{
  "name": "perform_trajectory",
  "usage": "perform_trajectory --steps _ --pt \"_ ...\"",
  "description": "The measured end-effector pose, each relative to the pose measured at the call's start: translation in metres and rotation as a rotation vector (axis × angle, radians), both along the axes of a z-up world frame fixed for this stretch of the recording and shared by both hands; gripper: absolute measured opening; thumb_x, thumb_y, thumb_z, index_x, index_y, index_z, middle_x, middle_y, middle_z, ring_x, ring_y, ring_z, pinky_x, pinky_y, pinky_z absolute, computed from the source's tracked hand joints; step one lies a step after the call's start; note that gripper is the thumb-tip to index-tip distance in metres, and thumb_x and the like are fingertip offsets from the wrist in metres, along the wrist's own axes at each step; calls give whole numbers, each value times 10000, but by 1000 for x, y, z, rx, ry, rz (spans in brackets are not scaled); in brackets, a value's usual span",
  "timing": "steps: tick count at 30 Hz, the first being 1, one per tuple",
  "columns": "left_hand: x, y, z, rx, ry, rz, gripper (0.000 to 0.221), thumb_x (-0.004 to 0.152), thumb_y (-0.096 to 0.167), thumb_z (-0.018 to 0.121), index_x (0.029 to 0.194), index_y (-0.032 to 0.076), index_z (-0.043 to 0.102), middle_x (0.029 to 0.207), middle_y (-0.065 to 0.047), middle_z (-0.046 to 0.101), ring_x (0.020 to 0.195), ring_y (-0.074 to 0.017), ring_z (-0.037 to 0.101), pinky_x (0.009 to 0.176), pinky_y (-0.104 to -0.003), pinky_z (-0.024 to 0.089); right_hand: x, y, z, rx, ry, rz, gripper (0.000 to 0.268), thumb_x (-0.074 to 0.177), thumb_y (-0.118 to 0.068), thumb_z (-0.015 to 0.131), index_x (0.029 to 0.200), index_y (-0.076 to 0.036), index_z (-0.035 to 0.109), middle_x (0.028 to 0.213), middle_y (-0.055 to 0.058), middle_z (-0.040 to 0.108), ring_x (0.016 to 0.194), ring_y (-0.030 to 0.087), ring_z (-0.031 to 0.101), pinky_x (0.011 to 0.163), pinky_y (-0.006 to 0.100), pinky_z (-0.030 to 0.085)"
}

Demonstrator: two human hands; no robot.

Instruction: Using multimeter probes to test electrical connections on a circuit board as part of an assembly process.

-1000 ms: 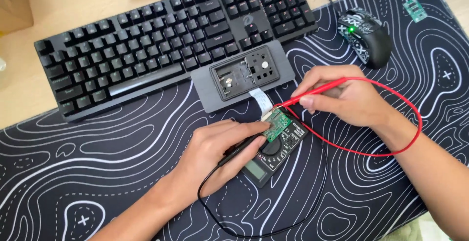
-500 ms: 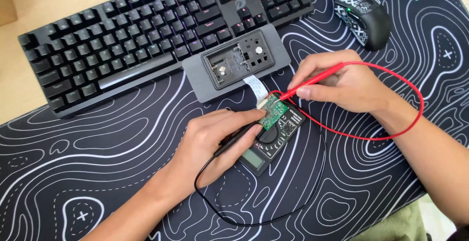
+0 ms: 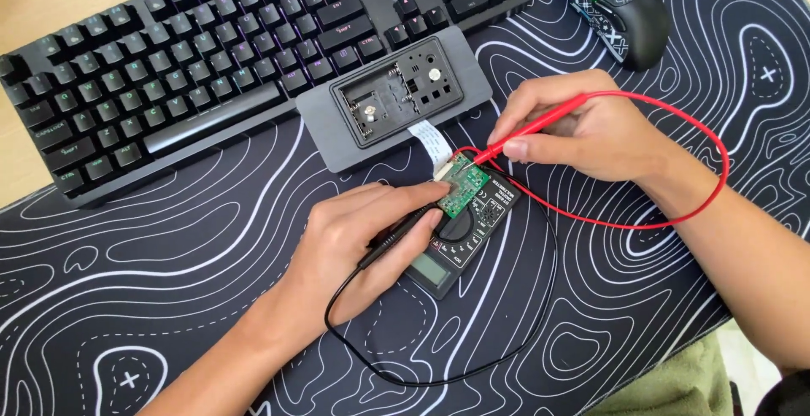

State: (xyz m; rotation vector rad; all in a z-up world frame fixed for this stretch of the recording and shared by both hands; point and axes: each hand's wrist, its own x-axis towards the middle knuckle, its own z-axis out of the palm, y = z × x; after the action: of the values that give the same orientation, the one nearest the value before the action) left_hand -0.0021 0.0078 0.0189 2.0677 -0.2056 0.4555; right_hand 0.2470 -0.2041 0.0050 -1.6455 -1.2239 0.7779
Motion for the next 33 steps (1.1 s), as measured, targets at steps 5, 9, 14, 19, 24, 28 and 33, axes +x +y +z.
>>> perform_trajectory --steps 5,9,14,19,24,28,33 --pt "0 1 0 -4 11 -17 235 1140 72 653 1320 -46 748 1046 -131 830 759 -227 723 780 -353 605 -3 3 6 -7 -11 43 132 1003 -97 831 1103 -11 844 1004 103 857 902 158 812 825 244 672" --pt "0 0 -1 8 0 -18 253 1148 84 651 1330 -61 751 1068 -142 848 759 -221 745 773 -347 620 -3 2 4 -3 -31 40 118 1012 -105 829 1094 -21 840 999 89 855 897 150 805 832 244 667" --pt "0 1 -1 14 8 -20 257 1153 89 645 1340 -58 744 1018 -128 825 737 -220 707 760 -345 594 -3 1 2 10 -36 2 101 1026 -107 819 1069 -16 827 980 90 839 885 155 788 827 251 654" --pt "-1 0 -1 28 0 -11 250 1153 74 659 1350 -52 748 994 -123 822 716 -208 703 769 -344 611 -2 1 1 6 -58 -10 115 1024 -122 821 1073 -19 829 992 92 845 900 162 796 835 259 657" --pt "-3 0 -4 118 -45 2 234 1160 63 679 1359 -48 733 873 -80 734 675 -231 665 744 -372 600 -2 1 1 -4 -4 -34 143 1034 -118 806 1093 12 818 942 105 818 827 154 772 770 243 645" --pt "-4 0 -5 115 -67 3 241 1156 55 687 1364 -62 722 925 -101 776 690 -249 682 746 -382 603 -2 1 1 -10 4 -33 136 1033 -109 806 1100 9 819 933 101 816 816 151 768 764 242 644" --pt "-4 -1 -6 124 -67 2 229 1151 35 704 1363 -50 723 849 -77 715 662 -238 650 724 -376 593 -2 2 1 -7 -2 -17 154 1038 -102 791 1147 5 810 905 103 808 780 149 752 729 246 640"
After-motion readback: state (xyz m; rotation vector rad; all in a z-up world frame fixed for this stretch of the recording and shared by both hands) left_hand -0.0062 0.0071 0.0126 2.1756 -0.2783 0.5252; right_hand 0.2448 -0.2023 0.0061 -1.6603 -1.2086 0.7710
